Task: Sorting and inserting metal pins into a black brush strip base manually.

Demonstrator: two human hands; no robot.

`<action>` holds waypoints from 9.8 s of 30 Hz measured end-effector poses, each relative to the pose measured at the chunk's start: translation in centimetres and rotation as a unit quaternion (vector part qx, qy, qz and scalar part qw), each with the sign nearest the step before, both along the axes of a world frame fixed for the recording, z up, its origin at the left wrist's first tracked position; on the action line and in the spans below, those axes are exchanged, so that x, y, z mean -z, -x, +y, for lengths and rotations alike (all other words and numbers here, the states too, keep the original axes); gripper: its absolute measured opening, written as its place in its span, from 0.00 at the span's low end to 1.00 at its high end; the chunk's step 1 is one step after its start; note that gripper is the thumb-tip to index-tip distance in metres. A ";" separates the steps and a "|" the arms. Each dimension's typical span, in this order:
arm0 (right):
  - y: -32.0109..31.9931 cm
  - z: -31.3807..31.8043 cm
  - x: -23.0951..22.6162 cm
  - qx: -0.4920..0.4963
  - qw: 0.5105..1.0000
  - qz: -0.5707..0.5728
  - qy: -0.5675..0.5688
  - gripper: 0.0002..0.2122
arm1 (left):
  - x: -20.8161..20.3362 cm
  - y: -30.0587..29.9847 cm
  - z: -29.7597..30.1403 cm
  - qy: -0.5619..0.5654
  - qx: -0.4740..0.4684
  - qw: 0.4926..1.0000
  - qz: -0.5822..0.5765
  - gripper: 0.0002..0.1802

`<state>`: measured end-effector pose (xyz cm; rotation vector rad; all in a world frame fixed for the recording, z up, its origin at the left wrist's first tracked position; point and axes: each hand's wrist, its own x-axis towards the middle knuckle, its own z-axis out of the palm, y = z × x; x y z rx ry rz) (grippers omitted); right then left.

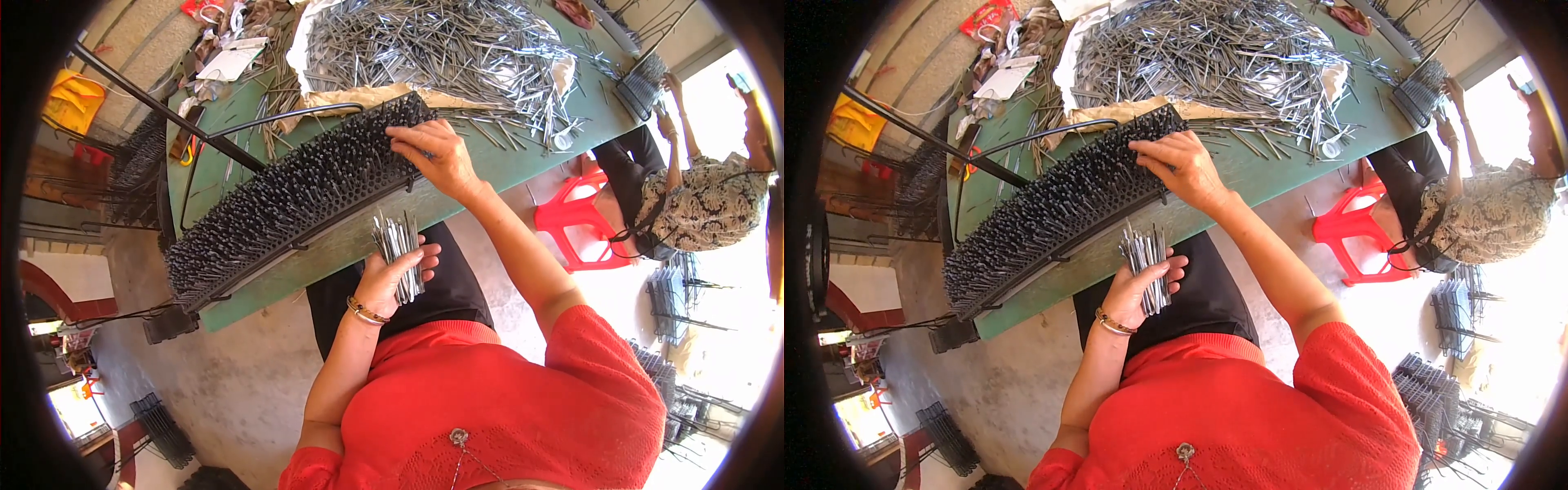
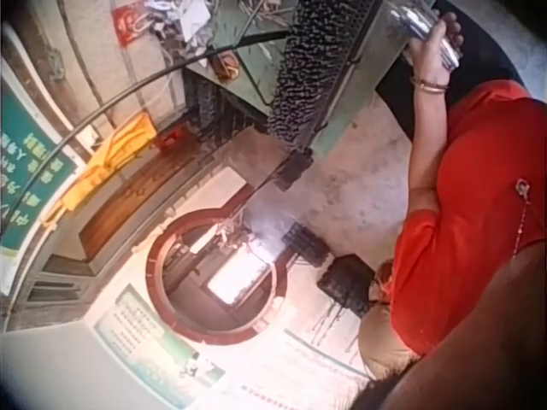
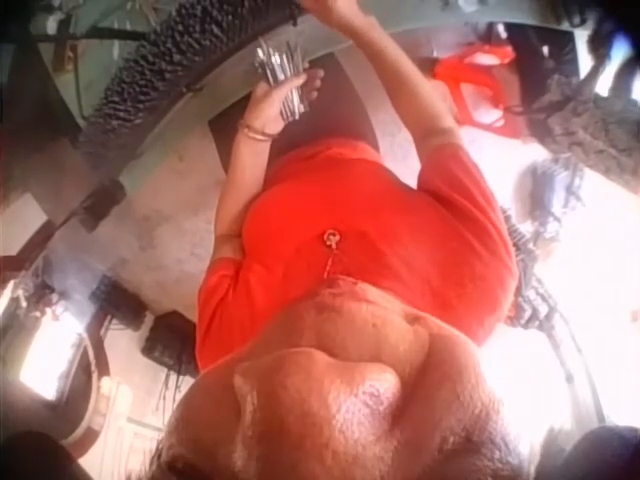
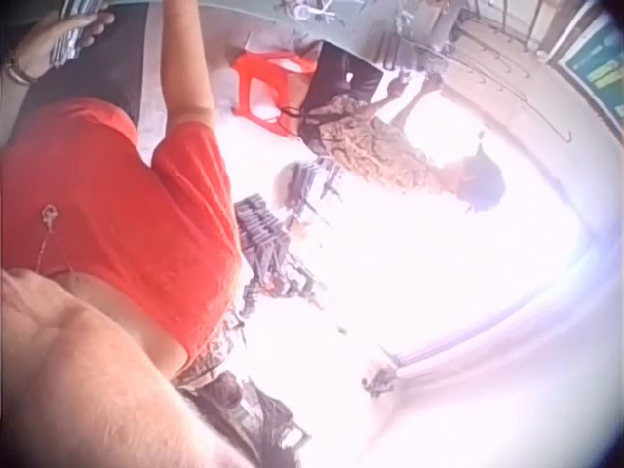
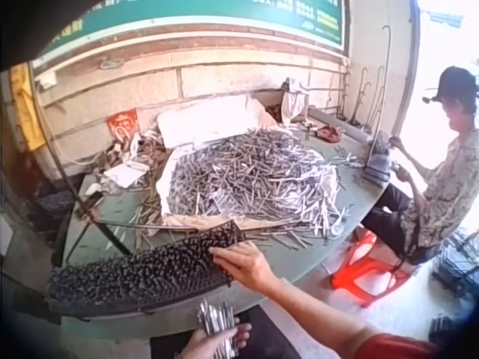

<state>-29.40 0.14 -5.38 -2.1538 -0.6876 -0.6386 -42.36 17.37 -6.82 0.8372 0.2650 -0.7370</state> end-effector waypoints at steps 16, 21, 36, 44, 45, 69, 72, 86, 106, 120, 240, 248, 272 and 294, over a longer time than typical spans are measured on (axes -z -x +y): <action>0.2 0.9 -0.7 0.040 0.999 -0.026 -0.019 0.06 | 0.1 -0.1 0.1 0.016 -0.001 1.000 -0.007 0.17; 0.9 0.7 -0.2 0.042 0.995 -0.086 0.037 0.06 | 0.5 -0.3 0.0 0.035 -0.029 0.999 0.015 0.17; 6.0 0.0 -2.4 -0.088 0.889 0.445 -0.066 0.11 | -0.1 -0.7 0.0 -0.010 -0.080 0.997 -0.023 0.14; 5.5 -2.1 -1.2 -0.034 0.835 0.469 -0.284 0.09 | 0.2 -1.4 -1.6 0.024 -0.111 0.994 0.001 0.11; 4.9 -2.4 -1.7 -0.033 0.860 0.414 -0.298 0.09 | 0.1 -1.6 -1.7 0.017 -0.109 0.994 -0.002 0.11; -1.6 -2.8 0.5 -0.085 0.949 0.173 -0.249 0.09 | 0.6 -2.4 -3.1 -0.007 -0.033 0.999 0.032 0.17; -1.4 -2.6 0.0 -0.085 0.959 0.155 -0.220 0.09 | 0.6 -2.4 -3.0 -0.006 -0.031 0.999 0.032 0.18; -0.7 -2.4 -0.5 -0.043 0.988 0.109 -0.106 0.13 | 0.7 -2.3 -2.6 -0.021 -0.012 0.999 0.035 0.20; 3.8 -1.7 -1.9 0.043 0.968 0.211 -0.131 0.08 | -0.9 -2.7 -2.5 0.023 -0.033 0.999 -0.011 0.18; 3.0 -4.7 -2.1 -0.009 0.874 0.343 -0.345 0.09 | 0.5 -3.3 -4.0 0.024 -0.067 0.997 0.021 0.17; -1.5 -2.9 -1.3 0.097 0.985 0.052 -0.134 0.07 | 0.8 -3.5 -3.7 -0.014 -0.002 1.000 -0.027 0.16; -1.0 -2.4 -1.6 0.107 0.985 -0.115 0.077 0.08 | 0.8 -3.6 -3.3 -0.013 -0.012 1.000 -0.008 0.16; 5.0 -4.6 0.1 -0.065 0.835 0.493 -0.237 0.09 | -0.3 -2.8 -5.7 -0.039 -0.087 0.994 -0.054 0.11; -2.1 -6.4 -1.7 0.006 0.952 0.180 -0.248 0.08 | 0.7 -2.4 -5.4 -0.022 -0.094 0.995 0.004 0.08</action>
